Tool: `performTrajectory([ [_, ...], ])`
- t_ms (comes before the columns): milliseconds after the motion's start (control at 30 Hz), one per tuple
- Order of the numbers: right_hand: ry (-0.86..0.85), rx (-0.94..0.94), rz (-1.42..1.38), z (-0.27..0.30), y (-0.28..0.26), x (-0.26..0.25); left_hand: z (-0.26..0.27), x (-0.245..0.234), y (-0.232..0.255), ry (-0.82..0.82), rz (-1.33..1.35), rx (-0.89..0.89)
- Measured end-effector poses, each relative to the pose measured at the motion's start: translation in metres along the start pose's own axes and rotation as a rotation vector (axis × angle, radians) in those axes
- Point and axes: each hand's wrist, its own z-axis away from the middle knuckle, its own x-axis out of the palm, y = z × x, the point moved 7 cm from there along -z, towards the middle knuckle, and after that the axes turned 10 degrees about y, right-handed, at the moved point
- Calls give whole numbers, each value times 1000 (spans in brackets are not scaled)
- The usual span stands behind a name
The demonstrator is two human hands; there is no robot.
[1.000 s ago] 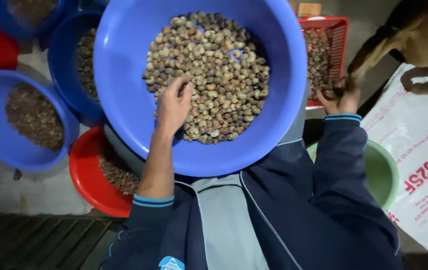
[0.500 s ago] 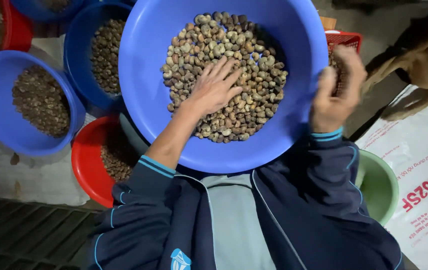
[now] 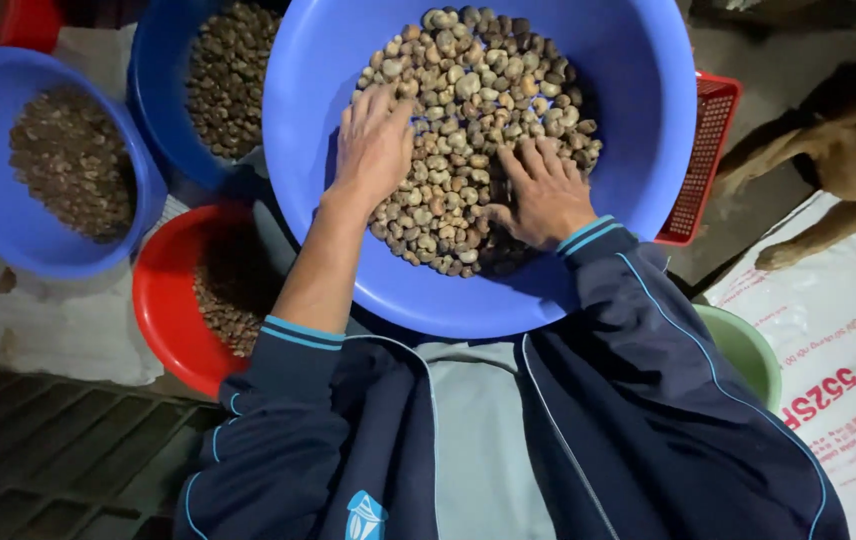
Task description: Manually sorting nuts by picking them from a large central bowl and distributing them into smaller bowls based on quality.
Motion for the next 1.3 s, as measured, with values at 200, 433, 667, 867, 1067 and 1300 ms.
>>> performTrajectory([
  [200,-225,-2,23,-2,-3,-14,-1,16,2,71,67,35],
  [433,40,80,14,-60,-13,-5,-17,42,0,25,97,-21],
  [667,136,-99,12,-17,-40,29,-23,63,14,25,122,-31],
  [867,70,-141,-96,-34,-41,-23,-30,70,4,5,91,-101],
  [1067,599,-68,-122,-75,-6,-53,-33,72,-13,84,139,-116],
  [1300,651,-8,-93,-83,-9,-48,-26,75,-13,-30,223,-167],
])
